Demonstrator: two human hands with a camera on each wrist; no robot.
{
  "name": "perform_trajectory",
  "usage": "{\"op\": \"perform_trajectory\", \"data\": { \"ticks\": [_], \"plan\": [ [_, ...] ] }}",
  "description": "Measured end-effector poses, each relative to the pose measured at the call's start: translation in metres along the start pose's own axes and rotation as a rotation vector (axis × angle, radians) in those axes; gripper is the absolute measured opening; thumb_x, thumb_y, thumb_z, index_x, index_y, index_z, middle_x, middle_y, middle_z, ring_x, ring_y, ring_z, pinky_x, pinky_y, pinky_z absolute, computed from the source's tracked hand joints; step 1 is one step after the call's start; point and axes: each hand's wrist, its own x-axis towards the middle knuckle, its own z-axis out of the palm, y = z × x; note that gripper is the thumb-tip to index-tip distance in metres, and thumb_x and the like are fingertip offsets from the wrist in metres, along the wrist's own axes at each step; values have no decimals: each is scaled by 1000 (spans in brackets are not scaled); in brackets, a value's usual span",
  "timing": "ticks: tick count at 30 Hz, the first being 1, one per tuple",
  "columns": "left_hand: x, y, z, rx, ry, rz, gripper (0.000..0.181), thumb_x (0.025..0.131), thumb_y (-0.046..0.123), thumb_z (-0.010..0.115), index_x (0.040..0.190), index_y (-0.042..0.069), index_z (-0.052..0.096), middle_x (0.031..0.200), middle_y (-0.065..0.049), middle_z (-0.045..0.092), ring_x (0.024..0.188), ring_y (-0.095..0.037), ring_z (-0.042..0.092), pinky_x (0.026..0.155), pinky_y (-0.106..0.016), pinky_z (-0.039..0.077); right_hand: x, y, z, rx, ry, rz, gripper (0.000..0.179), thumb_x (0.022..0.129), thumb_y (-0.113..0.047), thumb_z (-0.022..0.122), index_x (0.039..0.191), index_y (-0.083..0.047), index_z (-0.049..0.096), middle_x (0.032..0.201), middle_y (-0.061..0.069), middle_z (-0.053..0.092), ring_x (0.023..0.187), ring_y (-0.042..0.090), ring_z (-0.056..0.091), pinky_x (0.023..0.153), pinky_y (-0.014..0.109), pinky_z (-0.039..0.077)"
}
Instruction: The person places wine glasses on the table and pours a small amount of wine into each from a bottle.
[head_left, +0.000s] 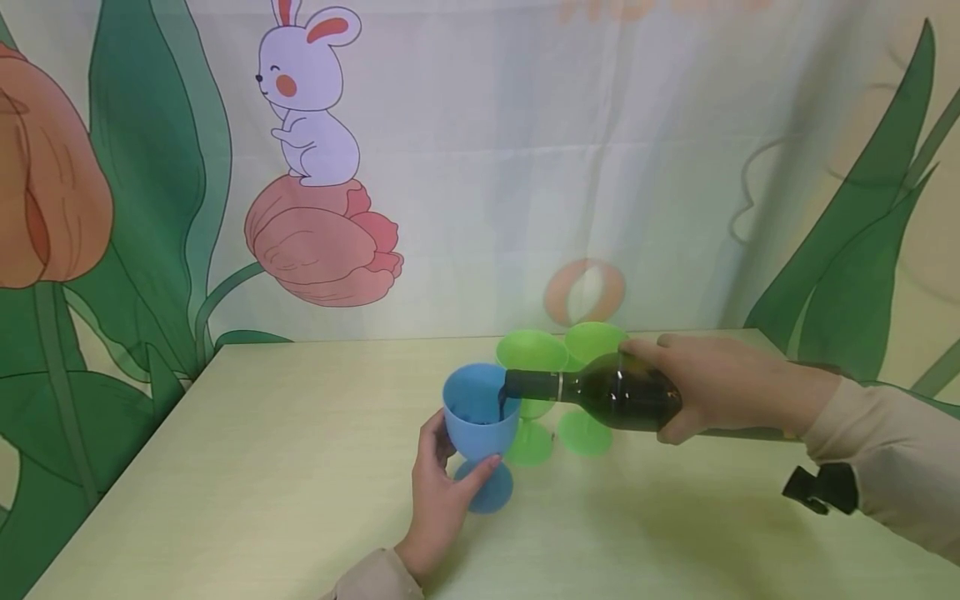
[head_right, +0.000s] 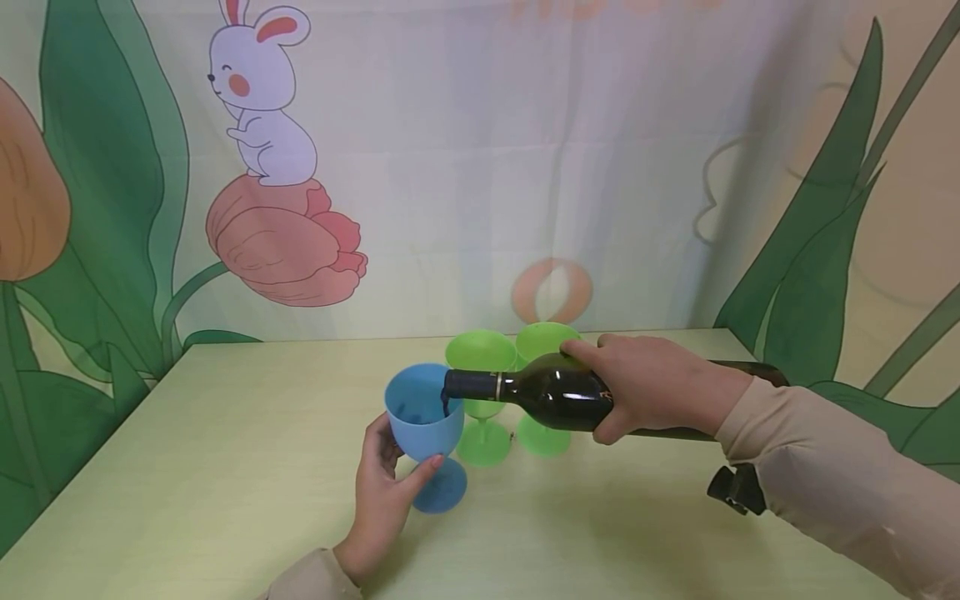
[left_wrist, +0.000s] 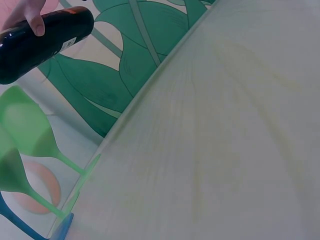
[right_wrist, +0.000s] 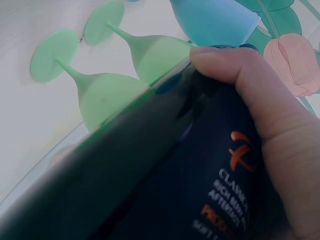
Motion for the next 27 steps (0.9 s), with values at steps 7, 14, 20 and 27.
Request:
{"op": "perform_trajectory", "data": {
  "ticks": [7,14,20,27],
  "plan": [
    [0,0,0,-8,1,2,76,77,18,81,140,14,37,135,-4,51,121,-18,52,105,-38,43,0,0,0,13,-3,-2,55,53,-34,81,98,-28,49,74,-12,51,63,6,45,50,23,36],
    [0,1,0,-9,1,2,76,77,18,81,140,14,37,135,-4,51,121,-18,52,106,-38,43,0,0,1,1,-9,3,56,53,-35,81,98,-28,49,75,-12,51,62,5,45,48,23,35],
    [0,0,0,-13,1,5,76,78,19,81,140,14,37,135,-5,51,121,-18,52,106,-39,42,0,0,2,-2,-19,15,57,53,-36,81,100,-29,50,74,-11,52,61,6,45,47,25,35],
    [0,0,0,-10,0,7,76,78,19,80,140,14,37,136,-5,50,122,-18,52,106,-41,42,0,0,0,2,-24,18,57,54,-36,81,101,-29,50,75,-11,53,62,5,46,48,25,35]
  ]
}}
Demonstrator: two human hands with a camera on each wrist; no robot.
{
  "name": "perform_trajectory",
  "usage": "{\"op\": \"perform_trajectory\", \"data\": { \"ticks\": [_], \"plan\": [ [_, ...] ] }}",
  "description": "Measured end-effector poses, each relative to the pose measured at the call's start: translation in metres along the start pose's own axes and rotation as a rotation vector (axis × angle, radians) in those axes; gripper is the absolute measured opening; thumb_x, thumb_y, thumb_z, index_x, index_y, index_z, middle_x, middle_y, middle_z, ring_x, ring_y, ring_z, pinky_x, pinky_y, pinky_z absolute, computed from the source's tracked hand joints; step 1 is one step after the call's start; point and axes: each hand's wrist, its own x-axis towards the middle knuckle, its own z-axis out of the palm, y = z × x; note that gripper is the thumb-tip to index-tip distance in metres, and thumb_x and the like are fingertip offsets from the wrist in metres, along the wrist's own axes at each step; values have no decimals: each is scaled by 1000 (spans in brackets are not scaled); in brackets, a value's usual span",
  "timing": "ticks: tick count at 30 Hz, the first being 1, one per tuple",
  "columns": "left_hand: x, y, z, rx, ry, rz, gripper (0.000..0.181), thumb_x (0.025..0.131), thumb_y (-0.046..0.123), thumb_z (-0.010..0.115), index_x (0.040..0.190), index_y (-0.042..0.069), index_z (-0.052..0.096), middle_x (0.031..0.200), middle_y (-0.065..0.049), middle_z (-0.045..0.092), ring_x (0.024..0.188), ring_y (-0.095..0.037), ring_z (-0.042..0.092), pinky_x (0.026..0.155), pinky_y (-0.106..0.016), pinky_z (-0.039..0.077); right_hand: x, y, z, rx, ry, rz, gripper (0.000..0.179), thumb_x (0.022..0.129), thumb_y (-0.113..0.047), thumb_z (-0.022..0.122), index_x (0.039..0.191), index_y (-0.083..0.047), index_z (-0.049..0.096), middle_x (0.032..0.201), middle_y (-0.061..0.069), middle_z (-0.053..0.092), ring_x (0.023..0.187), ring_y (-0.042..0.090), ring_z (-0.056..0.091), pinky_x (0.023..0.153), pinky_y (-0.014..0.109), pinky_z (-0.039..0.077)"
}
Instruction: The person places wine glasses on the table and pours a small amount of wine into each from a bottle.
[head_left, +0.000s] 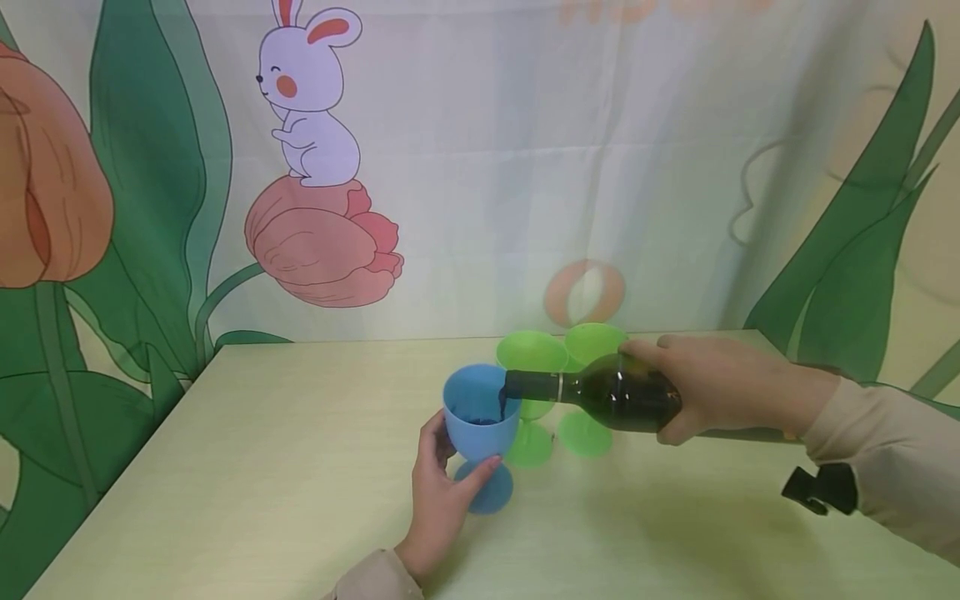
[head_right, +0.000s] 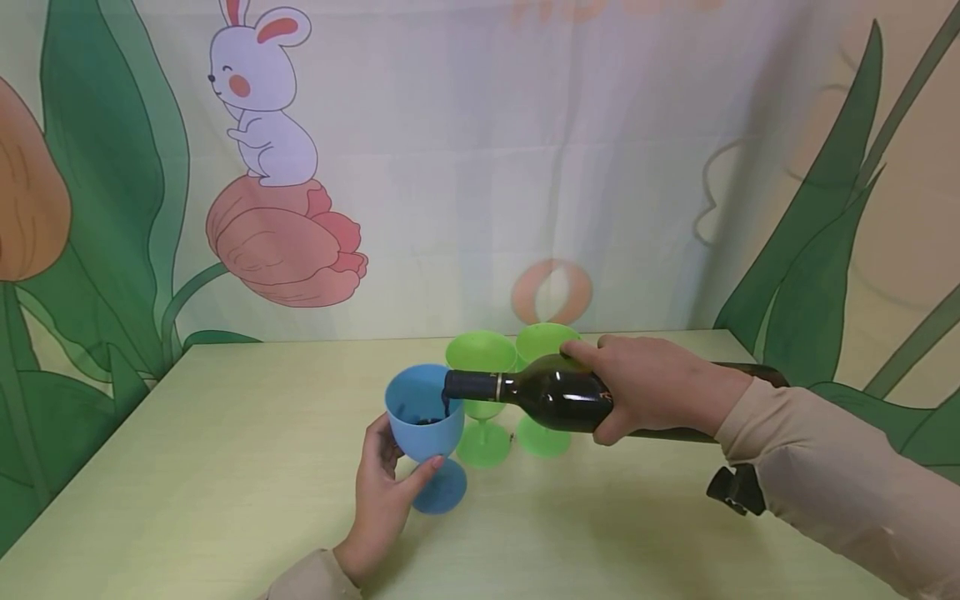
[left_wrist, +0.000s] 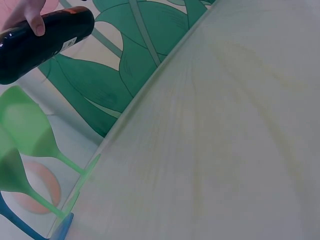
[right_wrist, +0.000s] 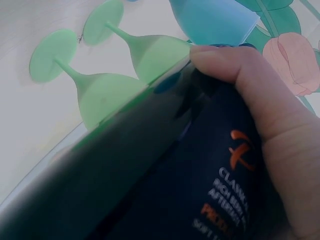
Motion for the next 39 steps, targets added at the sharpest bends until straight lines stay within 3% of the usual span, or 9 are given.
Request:
{"op": "perform_trajectory", "data": {
  "ticks": [9,39],
  "plan": [
    [0,0,-1,-2,-7,-10,76,78,20,80,140,15,36,136,-3,50,122,-18,52,106,-39,42,2,-1,3,16,-16,1,59,55,-38,80,105,-30,50,69,-14,52,58,4,45,48,22,36],
    [1,1,0,5,-10,-9,76,78,21,80,140,16,37,135,-3,50,121,-17,52,105,-41,42,-3,2,12,110,-43,8,75,59,-41,81,123,-20,48,79,-8,54,65,7,47,55,25,39]
  ]
}}
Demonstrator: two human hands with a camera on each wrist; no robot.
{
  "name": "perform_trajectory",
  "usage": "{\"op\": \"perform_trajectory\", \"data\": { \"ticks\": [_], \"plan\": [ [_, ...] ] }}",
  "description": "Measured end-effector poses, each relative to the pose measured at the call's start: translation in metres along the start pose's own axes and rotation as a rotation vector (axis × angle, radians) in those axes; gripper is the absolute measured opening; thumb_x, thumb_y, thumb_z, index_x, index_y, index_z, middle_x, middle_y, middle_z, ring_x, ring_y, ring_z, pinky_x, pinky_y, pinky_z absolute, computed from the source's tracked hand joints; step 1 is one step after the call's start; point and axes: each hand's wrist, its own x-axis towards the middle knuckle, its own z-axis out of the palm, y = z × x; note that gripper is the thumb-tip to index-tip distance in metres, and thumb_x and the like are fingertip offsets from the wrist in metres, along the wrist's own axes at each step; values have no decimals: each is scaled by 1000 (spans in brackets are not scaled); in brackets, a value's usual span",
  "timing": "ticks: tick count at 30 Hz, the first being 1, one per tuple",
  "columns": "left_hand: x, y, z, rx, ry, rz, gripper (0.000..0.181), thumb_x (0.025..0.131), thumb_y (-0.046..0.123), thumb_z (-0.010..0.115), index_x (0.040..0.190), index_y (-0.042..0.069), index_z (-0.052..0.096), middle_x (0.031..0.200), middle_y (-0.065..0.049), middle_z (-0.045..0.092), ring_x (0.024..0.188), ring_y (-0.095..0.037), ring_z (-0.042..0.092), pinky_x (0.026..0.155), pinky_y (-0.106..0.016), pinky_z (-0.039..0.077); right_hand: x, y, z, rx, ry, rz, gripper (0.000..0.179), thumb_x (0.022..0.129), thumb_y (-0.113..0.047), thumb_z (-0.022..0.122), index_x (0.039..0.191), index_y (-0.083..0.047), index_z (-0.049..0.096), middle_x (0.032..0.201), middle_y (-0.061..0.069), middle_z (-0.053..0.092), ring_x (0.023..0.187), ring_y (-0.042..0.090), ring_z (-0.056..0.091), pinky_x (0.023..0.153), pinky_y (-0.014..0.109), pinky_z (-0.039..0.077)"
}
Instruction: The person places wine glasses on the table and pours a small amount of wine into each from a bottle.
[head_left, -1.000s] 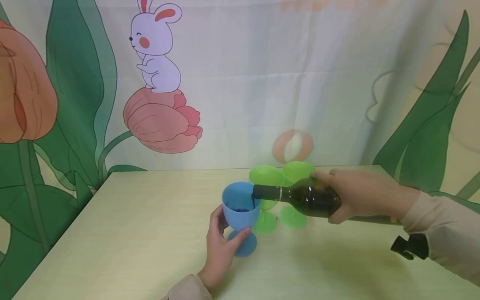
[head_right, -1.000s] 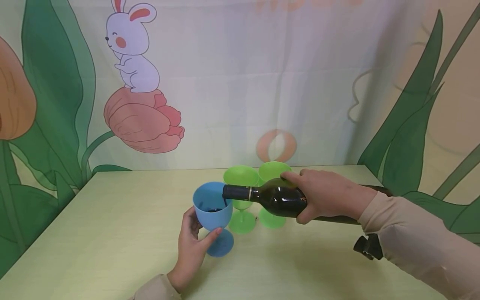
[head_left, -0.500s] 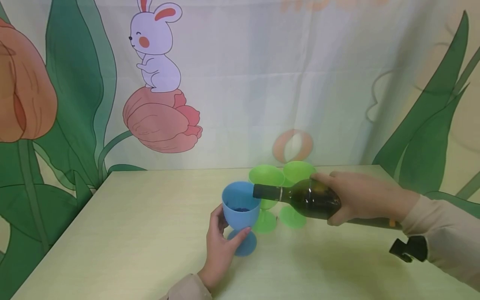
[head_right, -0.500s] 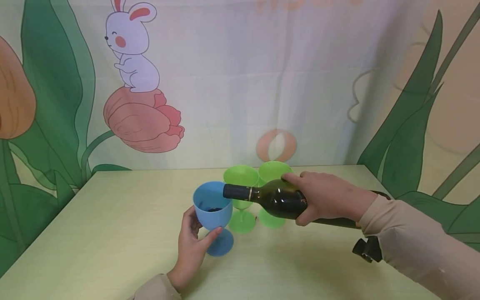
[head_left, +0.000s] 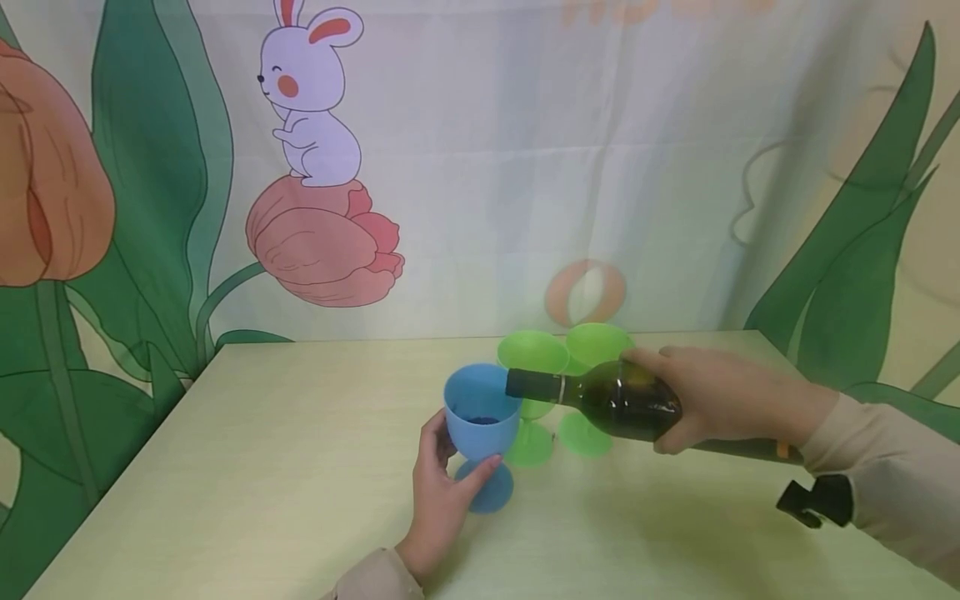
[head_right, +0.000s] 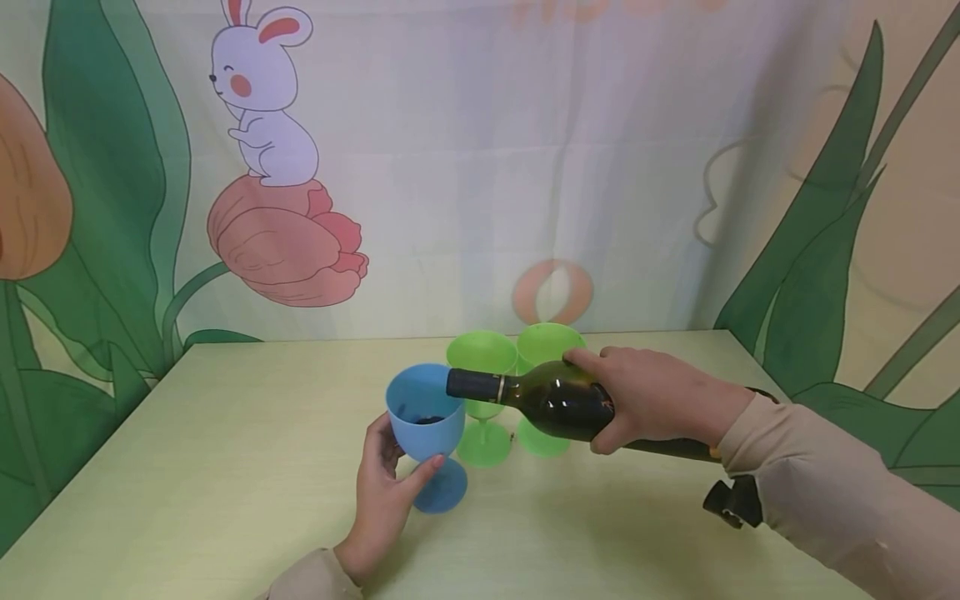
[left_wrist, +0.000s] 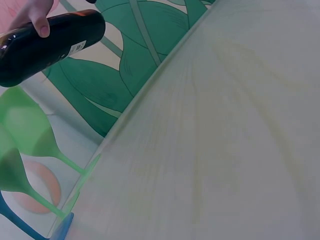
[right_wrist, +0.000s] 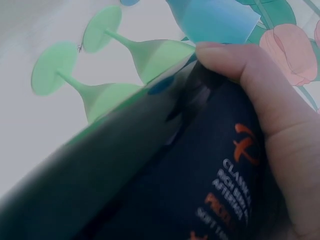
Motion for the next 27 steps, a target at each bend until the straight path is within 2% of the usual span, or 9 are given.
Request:
{"op": "perform_trajectory", "data": {
  "ticks": [13,22,27],
  "plan": [
    [0,1,-1,-8,-1,16,75,78,20,80,140,16,37,135,-2,51,119,-17,53,105,-40,43,0,1,3,42,1,-13,72,58,-38,82,120,-21,49,78,-9,53,66,6,46,56,23,38],
    [0,-1,-1,-9,10,31,74,77,19,81,139,15,39,133,-3,52,117,-17,54,103,-32,44,-2,0,4,57,24,-41,66,58,-35,82,115,-23,51,80,-12,54,68,3,48,59,22,40],
    [-1,1,-1,-16,8,23,75,77,18,81,139,15,39,133,-2,52,118,-17,54,103,-34,44,-2,0,4,54,27,-47,65,58,-34,82,115,-23,51,81,-13,55,69,2,48,61,22,40]
  ]
}}
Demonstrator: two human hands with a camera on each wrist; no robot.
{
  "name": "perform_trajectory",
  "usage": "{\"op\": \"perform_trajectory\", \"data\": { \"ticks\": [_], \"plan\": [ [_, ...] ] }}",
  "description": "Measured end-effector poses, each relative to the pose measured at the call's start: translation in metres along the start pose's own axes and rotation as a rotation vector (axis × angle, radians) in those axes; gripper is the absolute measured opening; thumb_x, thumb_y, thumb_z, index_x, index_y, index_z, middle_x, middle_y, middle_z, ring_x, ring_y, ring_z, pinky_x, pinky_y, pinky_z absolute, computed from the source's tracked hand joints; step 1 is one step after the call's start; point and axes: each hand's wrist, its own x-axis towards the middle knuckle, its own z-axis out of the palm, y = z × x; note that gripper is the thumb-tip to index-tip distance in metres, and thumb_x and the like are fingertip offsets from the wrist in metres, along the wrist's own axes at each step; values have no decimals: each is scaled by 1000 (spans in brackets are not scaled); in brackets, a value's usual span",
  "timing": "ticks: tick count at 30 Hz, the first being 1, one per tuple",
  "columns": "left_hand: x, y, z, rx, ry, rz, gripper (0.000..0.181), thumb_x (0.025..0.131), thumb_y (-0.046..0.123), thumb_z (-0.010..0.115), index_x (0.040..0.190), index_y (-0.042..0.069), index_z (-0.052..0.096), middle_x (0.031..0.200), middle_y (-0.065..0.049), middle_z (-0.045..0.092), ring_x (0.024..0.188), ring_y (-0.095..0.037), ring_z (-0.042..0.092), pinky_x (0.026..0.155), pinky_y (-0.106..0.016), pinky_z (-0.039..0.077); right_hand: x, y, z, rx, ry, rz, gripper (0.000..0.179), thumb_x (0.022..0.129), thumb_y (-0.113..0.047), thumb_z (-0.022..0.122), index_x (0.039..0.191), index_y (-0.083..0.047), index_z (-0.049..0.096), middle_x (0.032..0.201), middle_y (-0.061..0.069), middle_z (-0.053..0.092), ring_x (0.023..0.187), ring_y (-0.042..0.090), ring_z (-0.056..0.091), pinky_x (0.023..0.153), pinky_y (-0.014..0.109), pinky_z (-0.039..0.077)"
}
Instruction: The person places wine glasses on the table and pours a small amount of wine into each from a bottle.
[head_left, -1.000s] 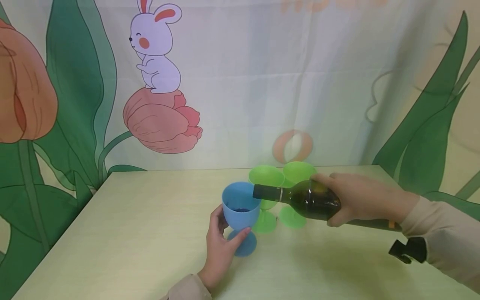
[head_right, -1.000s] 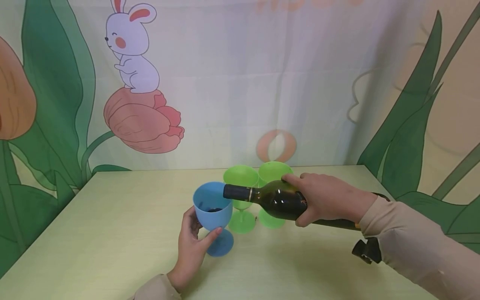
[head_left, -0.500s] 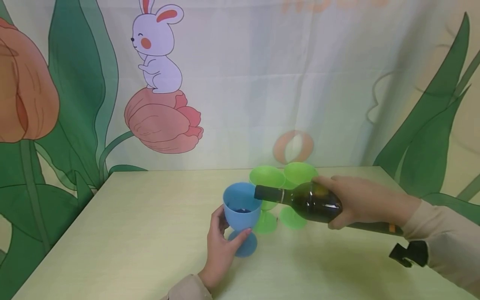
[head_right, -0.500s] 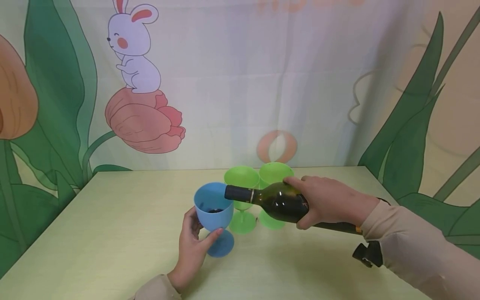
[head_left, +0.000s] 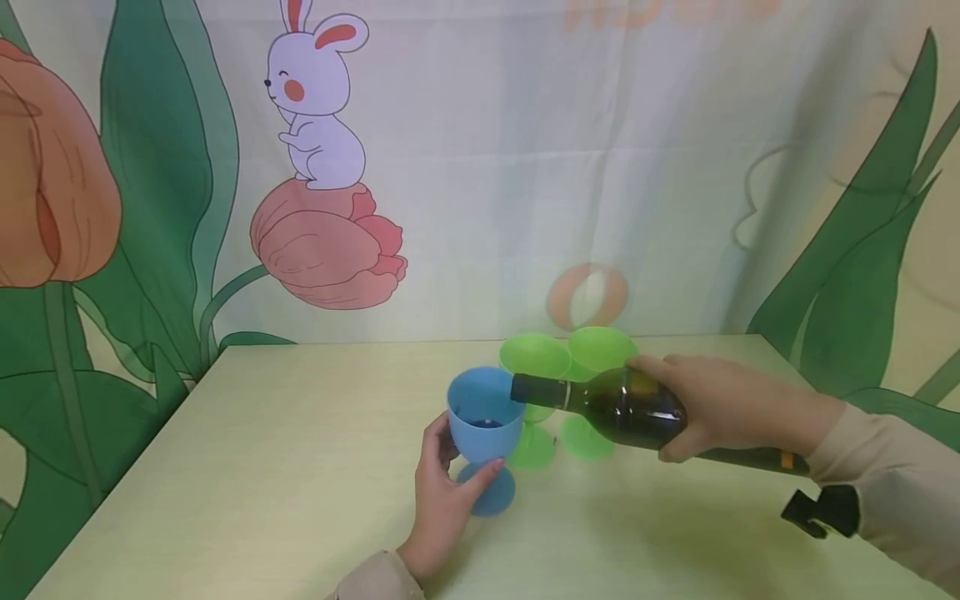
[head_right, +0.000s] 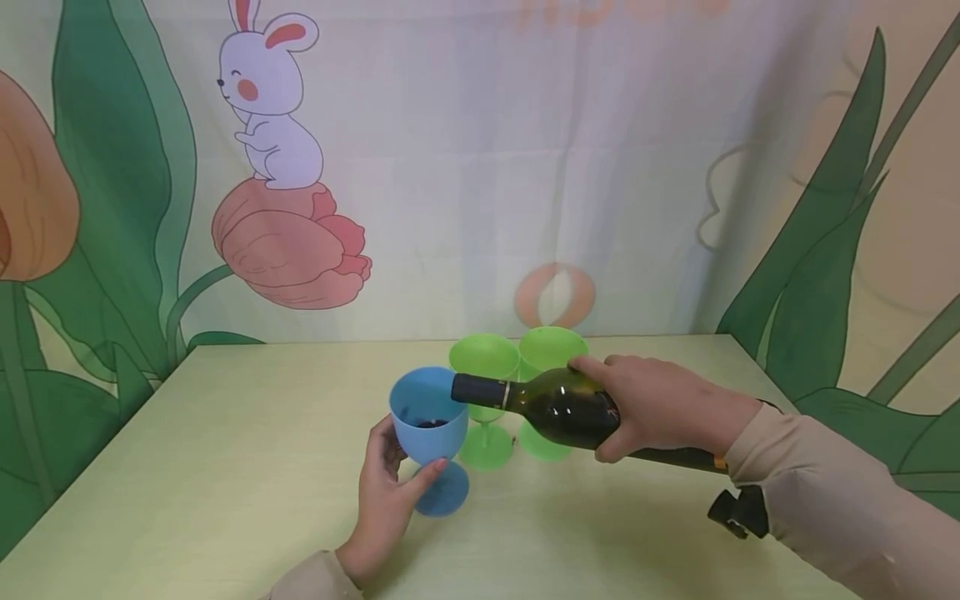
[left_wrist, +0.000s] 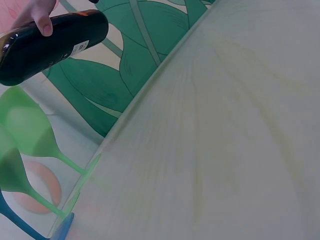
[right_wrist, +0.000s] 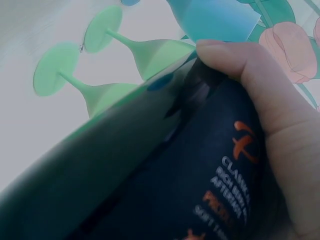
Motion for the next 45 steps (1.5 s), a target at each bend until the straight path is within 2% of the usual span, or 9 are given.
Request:
{"op": "perform_trajectory", "data": {
  "ticks": [6,16,26,35,45],
  "plan": [
    [0,1,0,2,-6,-18,75,77,20,81,139,16,39,133,-2,52,118,-17,53,104,-39,43,-1,1,0,-2,-26,29,74,59,-39,82,123,-23,49,81,-10,54,68,5,47,58,23,38],
    [0,2,0,4,-5,-20,76,77,21,81,139,17,38,134,-2,52,118,-16,53,104,-42,43,-2,2,0,14,-19,20,66,60,-37,82,117,-23,51,83,-11,56,71,4,49,61,23,41],
    [-1,0,0,14,-1,-22,75,77,20,81,139,16,38,134,-3,52,118,-18,53,104,-41,43,-4,1,1,12,-59,65,81,60,-42,83,128,-18,48,84,-7,56,71,7,49,58,24,40],
    [-1,0,0,7,-5,-12,76,77,20,81,139,17,38,135,-3,51,120,-18,53,106,-45,41,-5,4,4,54,-40,36,74,60,-38,83,124,-22,50,88,-10,58,75,4,52,63,24,43],
    [-1,0,0,23,7,-10,76,77,20,81,139,16,38,134,-3,52,119,-17,53,103,-36,44,-9,4,5,64,-35,37,74,60,-38,83,124,-20,51,87,-13,58,74,2,52,64,23,44]
  ]
}}
